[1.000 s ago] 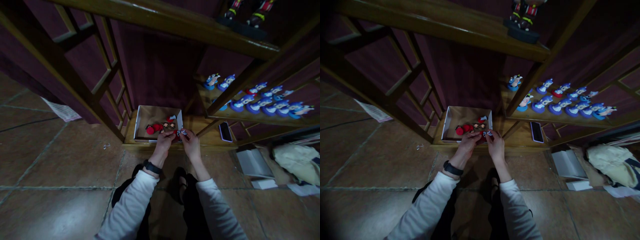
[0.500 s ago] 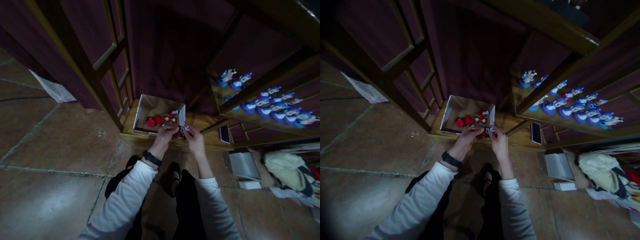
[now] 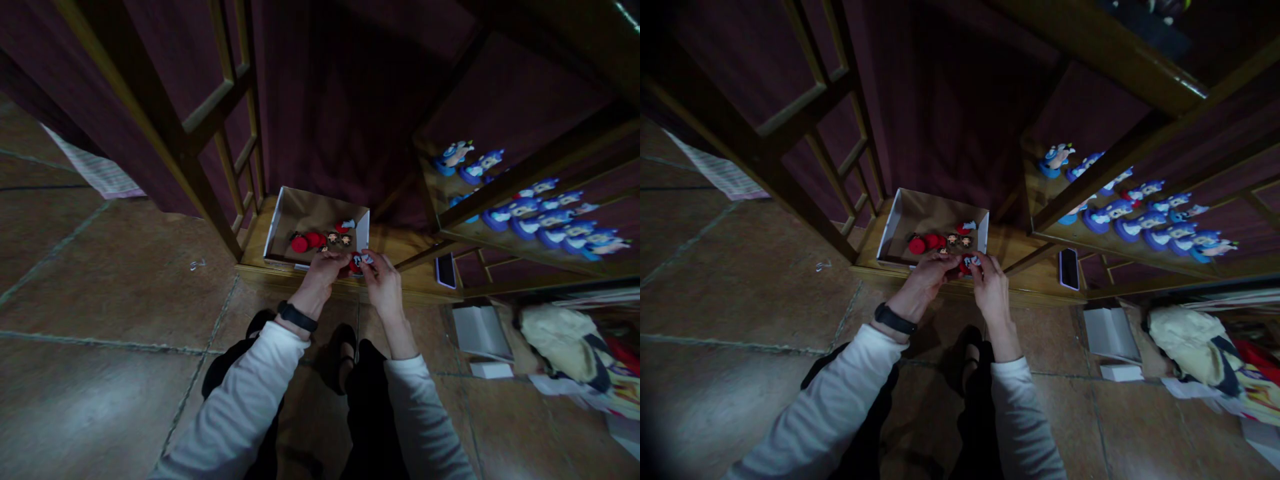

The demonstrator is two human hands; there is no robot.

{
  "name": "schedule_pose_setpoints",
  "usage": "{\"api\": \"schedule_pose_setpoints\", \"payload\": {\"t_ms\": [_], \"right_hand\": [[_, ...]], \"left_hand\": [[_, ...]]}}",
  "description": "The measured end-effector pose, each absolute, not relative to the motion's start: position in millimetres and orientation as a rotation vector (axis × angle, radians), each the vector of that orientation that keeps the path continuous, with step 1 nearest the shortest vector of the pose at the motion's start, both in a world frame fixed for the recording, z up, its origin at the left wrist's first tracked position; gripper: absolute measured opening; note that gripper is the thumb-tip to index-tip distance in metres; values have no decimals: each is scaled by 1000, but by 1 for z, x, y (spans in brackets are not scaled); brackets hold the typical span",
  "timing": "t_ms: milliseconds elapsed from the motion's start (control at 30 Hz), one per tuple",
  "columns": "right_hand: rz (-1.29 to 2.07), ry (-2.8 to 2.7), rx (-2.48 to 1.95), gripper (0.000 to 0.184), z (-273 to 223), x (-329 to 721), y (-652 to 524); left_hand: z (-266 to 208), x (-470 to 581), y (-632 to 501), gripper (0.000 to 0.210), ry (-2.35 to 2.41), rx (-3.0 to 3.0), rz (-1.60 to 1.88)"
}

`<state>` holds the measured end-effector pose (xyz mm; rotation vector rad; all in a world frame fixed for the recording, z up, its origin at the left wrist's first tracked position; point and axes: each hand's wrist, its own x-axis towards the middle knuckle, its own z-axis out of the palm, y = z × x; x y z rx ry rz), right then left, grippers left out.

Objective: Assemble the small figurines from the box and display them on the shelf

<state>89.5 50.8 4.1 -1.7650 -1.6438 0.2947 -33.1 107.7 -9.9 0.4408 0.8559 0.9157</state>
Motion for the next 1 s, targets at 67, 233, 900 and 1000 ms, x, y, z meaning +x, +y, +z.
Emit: {"api": "schedule_pose_setpoints", "payload": {"t_ms": [67,233,900,1000], "right_hand": [[282,-1695,-1758,33,7,87,49],[292,-1772,-1747,33,9,86,49],[869,-934,-1331,33,-18,101,49],[929,-922,-1297,31,-16,104,50]], "left_hand": [[-10,-35,108,16,854,422,900],[-13,-37,106,18,829,438,906],[-14,-25,100,5,760,278,717],[-13,-25,103,6,766,313,673]]}}
